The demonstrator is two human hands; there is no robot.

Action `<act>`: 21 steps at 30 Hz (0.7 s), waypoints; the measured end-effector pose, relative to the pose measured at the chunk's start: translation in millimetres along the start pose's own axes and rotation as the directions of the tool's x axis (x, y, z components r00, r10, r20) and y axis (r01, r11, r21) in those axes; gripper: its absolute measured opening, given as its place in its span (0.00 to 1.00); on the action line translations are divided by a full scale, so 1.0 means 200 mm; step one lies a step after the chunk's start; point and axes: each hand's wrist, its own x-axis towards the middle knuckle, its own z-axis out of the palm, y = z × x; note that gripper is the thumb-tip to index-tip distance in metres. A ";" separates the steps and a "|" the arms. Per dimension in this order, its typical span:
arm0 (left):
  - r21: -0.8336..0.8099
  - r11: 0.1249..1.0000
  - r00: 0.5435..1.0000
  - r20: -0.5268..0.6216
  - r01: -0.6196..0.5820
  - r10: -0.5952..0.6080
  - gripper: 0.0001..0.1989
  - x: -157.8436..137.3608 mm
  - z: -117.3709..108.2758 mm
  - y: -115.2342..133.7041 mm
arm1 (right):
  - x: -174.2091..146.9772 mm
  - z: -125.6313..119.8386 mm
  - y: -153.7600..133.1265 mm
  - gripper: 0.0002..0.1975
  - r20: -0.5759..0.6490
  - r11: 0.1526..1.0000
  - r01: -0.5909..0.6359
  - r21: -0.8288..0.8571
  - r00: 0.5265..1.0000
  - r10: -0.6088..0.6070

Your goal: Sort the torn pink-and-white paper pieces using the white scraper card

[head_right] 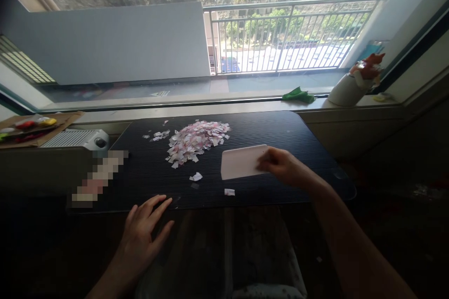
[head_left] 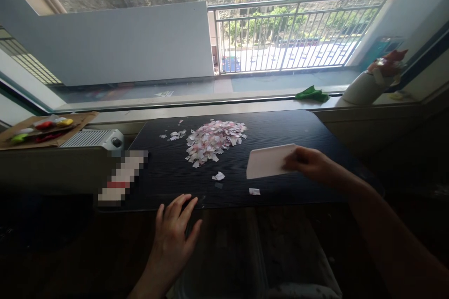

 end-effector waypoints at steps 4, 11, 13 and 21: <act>-0.002 1.000 1.000 0.006 0.000 0.000 0.19 0.00 -0.01 0.02 | 0.16 0.12 0.01 0.09 0.145 1.000 0.016 0.023 0.989 -0.020; 0.007 1.000 1.000 0.000 -0.016 0.016 0.19 -0.01 -0.01 0.00 | 0.15 0.06 0.03 0.07 0.263 0.996 -0.039 -0.085 0.963 0.060; 0.007 1.000 1.000 -0.006 -0.020 0.020 0.19 -0.01 -0.01 0.00 | 0.10 0.02 0.03 0.08 0.291 0.992 -0.060 -0.107 0.953 0.089; 0.001 1.000 1.000 -0.012 -0.019 0.019 0.19 0.00 0.00 0.00 | -0.04 -0.07 0.06 0.11 0.367 0.988 -0.156 0.012 0.920 0.141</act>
